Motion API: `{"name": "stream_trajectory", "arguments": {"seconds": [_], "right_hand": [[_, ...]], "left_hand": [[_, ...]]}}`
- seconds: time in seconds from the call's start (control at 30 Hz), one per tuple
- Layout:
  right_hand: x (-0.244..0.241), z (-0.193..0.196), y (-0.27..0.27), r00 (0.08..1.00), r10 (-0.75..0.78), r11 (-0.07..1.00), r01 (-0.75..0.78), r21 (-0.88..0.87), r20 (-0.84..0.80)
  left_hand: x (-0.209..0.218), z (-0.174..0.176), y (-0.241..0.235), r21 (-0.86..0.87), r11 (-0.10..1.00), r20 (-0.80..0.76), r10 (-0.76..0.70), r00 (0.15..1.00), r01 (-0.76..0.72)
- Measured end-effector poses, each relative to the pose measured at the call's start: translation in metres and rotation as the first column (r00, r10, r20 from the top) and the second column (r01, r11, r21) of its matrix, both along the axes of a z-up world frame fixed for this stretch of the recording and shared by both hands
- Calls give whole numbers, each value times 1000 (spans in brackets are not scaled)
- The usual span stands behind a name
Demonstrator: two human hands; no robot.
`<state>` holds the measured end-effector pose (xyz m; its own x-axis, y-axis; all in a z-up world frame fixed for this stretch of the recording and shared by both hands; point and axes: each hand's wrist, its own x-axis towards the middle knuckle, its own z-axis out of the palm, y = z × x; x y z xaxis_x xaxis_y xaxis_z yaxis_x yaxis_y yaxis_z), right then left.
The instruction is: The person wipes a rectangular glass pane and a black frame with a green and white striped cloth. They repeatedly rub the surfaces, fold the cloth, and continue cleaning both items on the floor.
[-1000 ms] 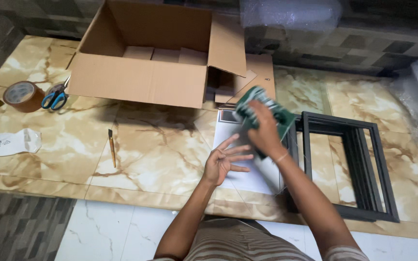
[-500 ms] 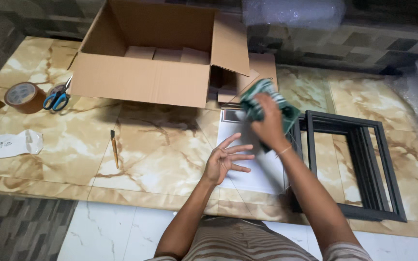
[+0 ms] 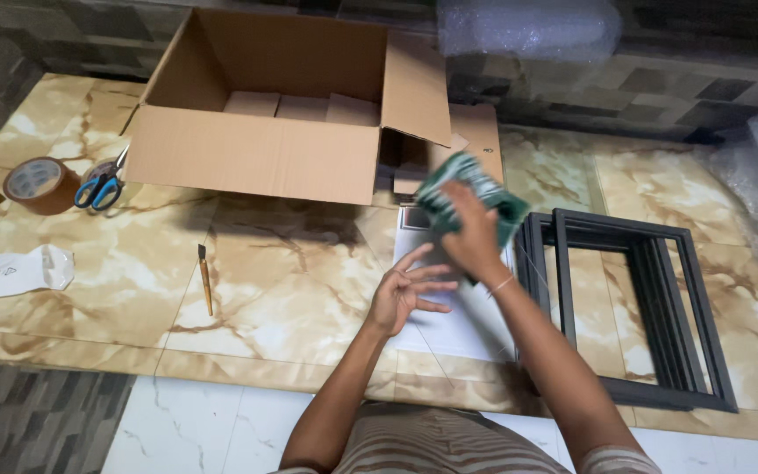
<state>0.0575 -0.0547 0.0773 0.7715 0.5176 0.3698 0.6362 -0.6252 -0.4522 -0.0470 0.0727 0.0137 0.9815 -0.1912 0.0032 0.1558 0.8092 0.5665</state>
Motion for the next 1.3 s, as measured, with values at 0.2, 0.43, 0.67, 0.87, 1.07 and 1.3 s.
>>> {"name": "stream_trajectory", "arguments": {"seconds": [0.2, 0.43, 0.67, 0.87, 1.07, 1.3], "right_hand": [[-6, -2, 10, 999, -39, 979, 31, 201, 34], [9, 3, 3, 996, 87, 991, -90, 100, 26], [-16, -13, 22, 979, 200, 980, -200, -18, 32], [-15, -14, -15, 969, 213, 974, -221, 49, 128], [26, -1, 1, 987, 121, 980, -136, 143, 107], [-13, -5, -22, 975, 215, 976, -216, 16, 61]], "left_hand": [[13, -27, -8, 62, 998, 74, -29, 997, 25], [12, -26, -2, 73, 997, 39, -15, 999, 12], [30, -72, -14, 66, 998, -63, 20, 998, -16], [21, -26, 5, 78, 997, -11, 27, 1000, -27], [15, -7, -9, 53, 998, 108, 8, 994, -14], [8, 14, 3, 58, 992, 24, 115, 993, -116]]}}
